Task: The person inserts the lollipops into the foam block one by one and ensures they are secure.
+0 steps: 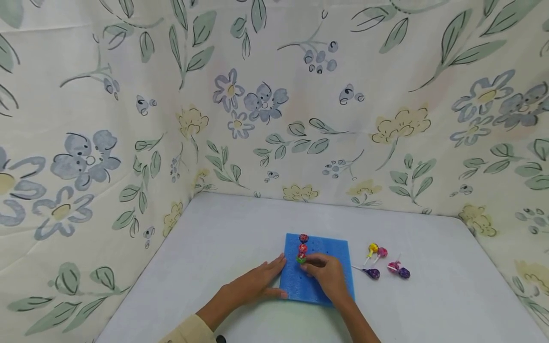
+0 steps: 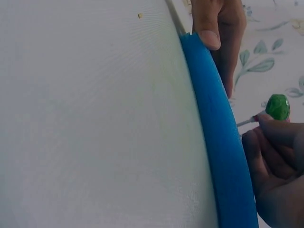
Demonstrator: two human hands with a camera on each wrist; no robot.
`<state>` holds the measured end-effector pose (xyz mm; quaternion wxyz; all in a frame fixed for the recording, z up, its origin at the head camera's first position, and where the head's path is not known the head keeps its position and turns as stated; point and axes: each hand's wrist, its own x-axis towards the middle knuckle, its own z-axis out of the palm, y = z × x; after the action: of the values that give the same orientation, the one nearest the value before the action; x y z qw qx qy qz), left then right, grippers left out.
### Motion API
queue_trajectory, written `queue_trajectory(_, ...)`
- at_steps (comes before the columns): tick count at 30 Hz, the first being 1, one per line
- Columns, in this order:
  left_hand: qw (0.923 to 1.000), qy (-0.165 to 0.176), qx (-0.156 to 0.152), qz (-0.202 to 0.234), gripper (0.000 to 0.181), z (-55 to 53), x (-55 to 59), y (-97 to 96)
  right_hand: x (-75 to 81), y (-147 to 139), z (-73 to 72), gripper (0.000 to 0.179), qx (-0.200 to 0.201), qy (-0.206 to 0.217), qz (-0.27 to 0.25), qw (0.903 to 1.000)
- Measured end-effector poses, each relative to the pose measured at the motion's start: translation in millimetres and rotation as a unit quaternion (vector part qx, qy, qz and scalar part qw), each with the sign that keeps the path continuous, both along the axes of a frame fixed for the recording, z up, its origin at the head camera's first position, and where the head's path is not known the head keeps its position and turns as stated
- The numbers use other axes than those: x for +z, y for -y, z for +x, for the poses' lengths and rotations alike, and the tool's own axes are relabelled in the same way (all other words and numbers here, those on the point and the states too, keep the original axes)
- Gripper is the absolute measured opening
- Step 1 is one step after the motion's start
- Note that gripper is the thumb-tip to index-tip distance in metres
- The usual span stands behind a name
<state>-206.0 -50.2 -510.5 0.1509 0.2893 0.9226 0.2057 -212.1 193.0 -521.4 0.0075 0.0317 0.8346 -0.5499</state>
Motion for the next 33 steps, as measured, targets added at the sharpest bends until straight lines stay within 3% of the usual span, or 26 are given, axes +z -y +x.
queue_trajectory(3,1.0000,-0.003,0.001,-0.003,0.096,0.5,0.8,-0.8,1.3,-6.1,3.5,0.021,-0.001,0.008,-0.021,0.9998)
queue_trajectory(17,0.9999,-0.011,-0.003,-0.010,0.097,0.6,-2.5,-1.6,13.5,-43.3,19.6,0.039,-0.030,0.035,-0.025,0.9986)
queue_trajectory(26,0.9999,-0.008,0.003,-0.010,0.096,0.9,0.7,-2.7,20.4,-63.5,25.0,0.044,-0.043,0.023,-0.042,0.9979)
queue_trajectory(33,0.9999,-0.008,0.002,-0.008,0.096,1.1,0.4,-2.5,20.9,-80.6,29.7,0.045,-0.052,0.002,-0.021,0.9984)
